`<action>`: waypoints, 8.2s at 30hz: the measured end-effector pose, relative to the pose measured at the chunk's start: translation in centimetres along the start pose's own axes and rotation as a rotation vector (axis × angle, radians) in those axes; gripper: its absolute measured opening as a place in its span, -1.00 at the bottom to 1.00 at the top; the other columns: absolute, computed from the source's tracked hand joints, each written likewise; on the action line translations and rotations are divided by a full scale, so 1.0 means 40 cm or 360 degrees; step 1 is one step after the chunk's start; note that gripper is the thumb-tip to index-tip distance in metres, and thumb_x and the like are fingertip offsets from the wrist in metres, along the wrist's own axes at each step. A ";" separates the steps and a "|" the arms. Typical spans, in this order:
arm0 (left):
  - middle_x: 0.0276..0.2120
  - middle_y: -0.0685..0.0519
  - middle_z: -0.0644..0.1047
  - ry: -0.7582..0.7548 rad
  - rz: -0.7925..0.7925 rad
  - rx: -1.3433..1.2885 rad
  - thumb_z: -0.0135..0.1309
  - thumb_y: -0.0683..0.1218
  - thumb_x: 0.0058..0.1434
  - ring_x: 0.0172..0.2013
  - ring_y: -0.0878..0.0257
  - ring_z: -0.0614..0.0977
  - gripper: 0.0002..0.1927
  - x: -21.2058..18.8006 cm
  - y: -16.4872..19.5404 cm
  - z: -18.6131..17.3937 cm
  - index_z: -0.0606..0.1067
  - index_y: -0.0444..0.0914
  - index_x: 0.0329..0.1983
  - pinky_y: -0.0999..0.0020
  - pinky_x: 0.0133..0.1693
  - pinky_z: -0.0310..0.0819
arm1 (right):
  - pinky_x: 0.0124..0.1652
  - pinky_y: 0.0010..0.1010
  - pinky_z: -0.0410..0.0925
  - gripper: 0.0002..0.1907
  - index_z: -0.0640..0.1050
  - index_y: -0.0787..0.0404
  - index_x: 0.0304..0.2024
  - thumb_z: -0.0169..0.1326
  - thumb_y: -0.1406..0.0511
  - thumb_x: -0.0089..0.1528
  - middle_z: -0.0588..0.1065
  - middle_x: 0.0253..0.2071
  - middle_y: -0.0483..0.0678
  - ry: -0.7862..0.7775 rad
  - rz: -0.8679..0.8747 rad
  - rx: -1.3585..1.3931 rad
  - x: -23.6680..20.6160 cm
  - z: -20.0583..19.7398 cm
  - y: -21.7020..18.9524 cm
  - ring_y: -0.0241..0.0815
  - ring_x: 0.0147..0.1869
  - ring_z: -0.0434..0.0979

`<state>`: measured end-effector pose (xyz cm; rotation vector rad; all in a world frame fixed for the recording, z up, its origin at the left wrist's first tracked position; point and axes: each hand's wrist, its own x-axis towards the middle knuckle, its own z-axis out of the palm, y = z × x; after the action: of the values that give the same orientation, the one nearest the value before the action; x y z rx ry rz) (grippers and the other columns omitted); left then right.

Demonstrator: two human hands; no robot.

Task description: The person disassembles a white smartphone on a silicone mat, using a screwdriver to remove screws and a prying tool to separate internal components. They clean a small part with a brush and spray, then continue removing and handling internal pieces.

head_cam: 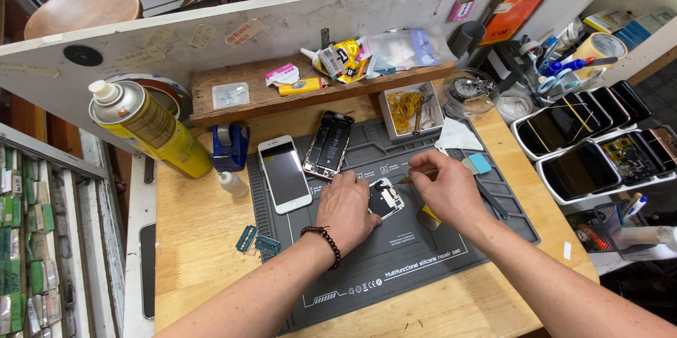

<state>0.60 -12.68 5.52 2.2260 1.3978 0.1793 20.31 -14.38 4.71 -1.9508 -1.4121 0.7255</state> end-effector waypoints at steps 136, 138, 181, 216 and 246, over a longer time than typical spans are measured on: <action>-0.25 -0.13 0.65 0.0189 0.0142 -0.0196 0.18 -0.14 0.14 -0.09 -0.05 0.64 -0.87 0.285 0.010 0.073 0.68 -0.22 -0.28 0.08 -0.02 0.53 | -0.33 -0.48 0.48 -0.74 0.52 0.29 0.01 0.14 0.37 0.27 0.55 -0.23 -0.06 0.0021 0.0626 0.1038 0.127 -0.006 0.103 -0.29 -0.27 0.59; -0.26 -0.13 0.65 0.0234 0.0178 -0.0179 0.18 -0.16 0.11 -0.08 -0.05 0.64 -0.88 0.287 0.007 0.077 0.68 -0.24 -0.31 0.08 -0.02 0.53 | -0.33 -0.48 0.48 -0.74 0.52 0.28 0.01 0.13 0.37 0.27 0.56 -0.23 -0.05 0.0068 0.0655 0.0991 0.129 -0.014 0.106 -0.30 -0.26 0.59; -0.03 -0.08 0.49 0.0066 -0.0004 0.0000 0.43 0.03 -0.06 0.11 -0.01 0.45 -0.43 -0.107 -0.043 0.004 0.55 -0.32 -0.03 0.02 0.16 0.28 | -0.11 -0.42 0.49 -0.75 0.62 0.24 -0.08 0.11 0.40 0.19 0.67 -0.21 -0.07 -0.0010 0.0079 0.0116 -0.139 -0.002 -0.009 -0.26 -0.15 0.67; -0.02 -0.07 0.49 0.0004 -0.0045 -0.0013 0.42 0.02 -0.02 0.13 0.03 0.44 -0.44 -0.111 -0.042 -0.017 0.55 -0.32 0.00 0.05 0.19 0.28 | -0.02 -0.30 0.49 -0.71 0.59 0.24 -0.06 0.03 0.38 0.17 0.67 -0.19 0.02 -0.0010 -0.0133 -0.0278 -0.157 0.007 -0.125 -0.08 -0.07 0.70; -0.05 -0.09 0.50 0.0062 0.0003 -0.0022 0.41 0.00 -0.04 0.09 0.01 0.46 -0.47 -0.116 -0.048 -0.009 0.56 -0.34 -0.06 0.04 0.15 0.30 | -0.06 -0.14 0.46 -0.74 0.60 0.19 -0.06 0.08 0.22 0.26 0.63 -0.17 0.10 -0.0313 -0.0349 -0.0723 -0.123 -0.012 -0.161 0.10 -0.08 0.64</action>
<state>-3.24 -15.93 5.62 2.2239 1.4104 0.2332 15.31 -17.62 10.20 -2.0454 -2.0172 0.5383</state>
